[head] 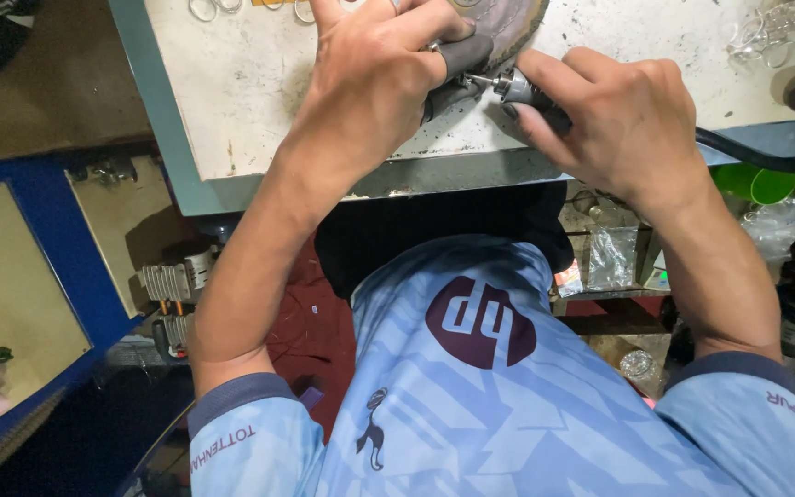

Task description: Polishing small metal rings using a stationary buffing wheel and a hand-held rotary tool at a jewelry workbench.

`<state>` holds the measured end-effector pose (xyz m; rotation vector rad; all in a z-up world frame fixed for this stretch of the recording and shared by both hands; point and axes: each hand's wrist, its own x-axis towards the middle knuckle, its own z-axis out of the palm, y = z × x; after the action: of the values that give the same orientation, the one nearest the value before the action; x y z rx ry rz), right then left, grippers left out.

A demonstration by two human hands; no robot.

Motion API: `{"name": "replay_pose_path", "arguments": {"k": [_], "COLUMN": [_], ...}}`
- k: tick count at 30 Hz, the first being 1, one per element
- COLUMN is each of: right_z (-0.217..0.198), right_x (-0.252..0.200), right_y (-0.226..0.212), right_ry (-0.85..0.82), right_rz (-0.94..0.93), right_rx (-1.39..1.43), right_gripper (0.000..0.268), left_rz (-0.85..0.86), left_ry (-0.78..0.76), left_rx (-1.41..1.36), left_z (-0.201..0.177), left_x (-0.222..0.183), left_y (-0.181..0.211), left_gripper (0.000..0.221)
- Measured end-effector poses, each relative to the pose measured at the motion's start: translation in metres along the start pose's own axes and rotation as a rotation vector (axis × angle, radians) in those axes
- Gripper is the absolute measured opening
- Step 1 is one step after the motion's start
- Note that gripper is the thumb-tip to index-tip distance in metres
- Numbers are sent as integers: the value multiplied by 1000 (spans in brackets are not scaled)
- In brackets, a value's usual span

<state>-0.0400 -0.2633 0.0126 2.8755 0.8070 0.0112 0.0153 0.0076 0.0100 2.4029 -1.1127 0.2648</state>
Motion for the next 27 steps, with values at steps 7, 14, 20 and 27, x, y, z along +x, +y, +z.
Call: {"name": "replay_pose_path", "arguments": {"k": [7,14,20,27], "right_z": [-2,-1,-9,7], "right_x": [1,1,-7,-42], "right_y": [-2,-5,-4,3], "right_ry": [29,47,18,234], "right_rz": [-18,-6,12,114], "right_rx": [-66,-105,-13,294], "right_gripper": [38,37,36,24], "left_rz": [26,17,-14,-72], "left_ry": [4,36,102,213], "left_rx": [30,32,69,67], "left_z": [0,3,7,14], "left_x": [0,-1,-6,-13], "left_y": [-2,-1,3,8], "left_gripper": [22,23,24,27]}}
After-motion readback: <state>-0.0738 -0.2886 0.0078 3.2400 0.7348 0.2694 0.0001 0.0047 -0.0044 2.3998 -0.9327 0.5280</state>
